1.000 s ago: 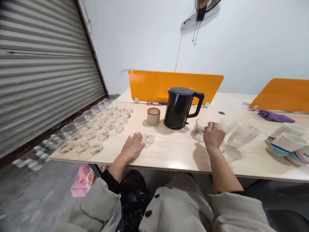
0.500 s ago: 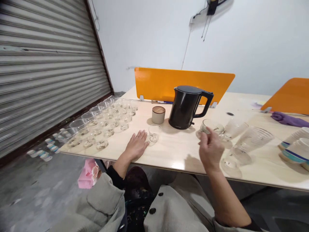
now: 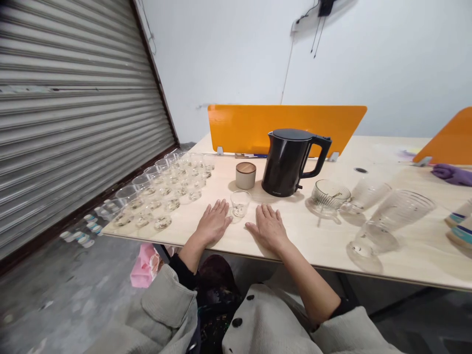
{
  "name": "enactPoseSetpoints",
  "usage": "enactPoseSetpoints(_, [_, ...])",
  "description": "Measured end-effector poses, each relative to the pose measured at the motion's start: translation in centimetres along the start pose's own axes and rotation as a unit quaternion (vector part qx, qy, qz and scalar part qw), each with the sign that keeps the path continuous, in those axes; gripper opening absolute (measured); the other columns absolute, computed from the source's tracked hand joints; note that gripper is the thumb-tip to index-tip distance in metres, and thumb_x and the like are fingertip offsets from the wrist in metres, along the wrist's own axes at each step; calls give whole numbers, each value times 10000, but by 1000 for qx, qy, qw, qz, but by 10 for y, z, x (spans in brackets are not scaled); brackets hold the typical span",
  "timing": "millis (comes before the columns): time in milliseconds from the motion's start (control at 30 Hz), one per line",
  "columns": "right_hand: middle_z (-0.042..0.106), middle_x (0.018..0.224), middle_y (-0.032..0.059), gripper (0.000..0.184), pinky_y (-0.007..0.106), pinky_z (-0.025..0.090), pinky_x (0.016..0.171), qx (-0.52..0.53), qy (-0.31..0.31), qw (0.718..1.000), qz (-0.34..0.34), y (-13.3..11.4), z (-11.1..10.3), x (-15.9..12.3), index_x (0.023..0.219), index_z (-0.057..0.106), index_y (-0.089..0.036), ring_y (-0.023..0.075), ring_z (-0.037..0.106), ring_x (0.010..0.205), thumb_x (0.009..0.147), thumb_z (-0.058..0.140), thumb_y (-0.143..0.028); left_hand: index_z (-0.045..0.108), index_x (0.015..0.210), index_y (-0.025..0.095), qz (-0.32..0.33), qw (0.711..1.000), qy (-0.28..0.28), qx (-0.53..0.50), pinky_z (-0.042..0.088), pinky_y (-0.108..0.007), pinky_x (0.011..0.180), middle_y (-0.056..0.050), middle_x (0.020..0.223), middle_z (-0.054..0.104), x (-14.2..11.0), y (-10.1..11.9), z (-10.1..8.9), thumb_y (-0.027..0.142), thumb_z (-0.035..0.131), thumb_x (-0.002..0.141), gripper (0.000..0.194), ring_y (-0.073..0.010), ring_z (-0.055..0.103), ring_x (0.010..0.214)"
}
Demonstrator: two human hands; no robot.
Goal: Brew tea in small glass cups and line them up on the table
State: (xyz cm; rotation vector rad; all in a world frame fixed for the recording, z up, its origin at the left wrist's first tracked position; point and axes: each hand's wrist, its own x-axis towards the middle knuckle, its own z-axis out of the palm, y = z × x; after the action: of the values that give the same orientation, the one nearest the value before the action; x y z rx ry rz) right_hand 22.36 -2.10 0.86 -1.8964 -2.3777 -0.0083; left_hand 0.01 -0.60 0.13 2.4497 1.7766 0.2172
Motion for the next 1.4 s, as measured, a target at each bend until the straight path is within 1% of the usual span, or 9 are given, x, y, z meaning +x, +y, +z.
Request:
enactPoseSetpoints(200, [268,1691,220,814,595,172,1254,9,-16,1000,-1,8,0,6,1592,358,-70,372,199,1579,998,379,-626,265,1639,130,1,1000,-5,7,118,-516,1309,-95,1737,160,1,-1,1,471,201,1070,666,-267,110,1617])
enactPoseSetpoints(300, [245,1699,216,816,616,154,1252,3,-17,1000,0,7,0,6,1601,341,-68,368,174,1586,1007,342,-626,257,1641,131,-1,1000,-10,11,113,-512,1310,-94,1738,150,1,-1,1,468,200,1071,666,-266,97,1618])
enactPoseSetpoints(467, [214,1706,215,823,602,139,1261,-1,-33,999,7,2,-4,4,1613,317,-43,357,152,1593,1016,305,-610,255,1639,107,-2,1000,-8,16,114,-518,1308,-112,1735,150,0,0,0,458,207,1071,669,-279,99,1617])
enactPoseSetpoints(600, [214,1707,211,822,609,126,1261,-4,-29,1000,8,2,-3,4,1616,314,-50,356,150,1593,1016,299,-612,246,1641,115,-1,1000,-13,12,117,-519,1307,-106,1736,145,0,-1,-1,460,211,1070,668,-271,96,1618])
enactPoseSetpoints(800, [236,1701,213,807,622,142,1253,-6,-13,1000,1,4,3,5,1609,335,-71,361,169,1589,1015,305,-617,240,1646,128,-3,1000,-12,15,109,-513,1312,-96,1740,139,2,-3,3,470,204,1068,672,-266,90,1619])
enactPoseSetpoints(900, [230,1701,217,818,618,140,1256,-11,-18,1000,1,5,2,5,1610,325,-49,360,166,1590,1019,292,-614,251,1645,140,-2,1000,-12,15,112,-516,1311,-94,1740,145,3,-4,4,470,213,1068,666,-270,97,1618])
enactPoseSetpoints(1067, [229,1702,211,817,613,144,1257,-6,-21,1000,5,4,1,4,1615,328,-73,354,163,1591,1018,287,-628,259,1639,106,1,1000,3,14,114,-520,1311,-109,1734,166,1,-2,2,468,203,1070,677,-282,116,1616])
enactPoseSetpoints(1200, [225,1703,211,820,610,136,1260,-7,-24,1000,4,4,1,5,1616,325,-66,356,157,1592,1017,288,-625,260,1641,119,-2,1000,0,10,116,-516,1313,-97,1736,166,0,-2,1,474,205,1071,674,-277,117,1616])
enactPoseSetpoints(1400, [215,1710,195,818,595,126,1269,-14,-32,999,10,3,0,5,1625,307,-69,339,141,1598,1019,289,-618,258,1639,104,-1,1000,2,11,112,-517,1313,-104,1735,161,0,-2,0,467,211,1074,674,-278,110,1617])
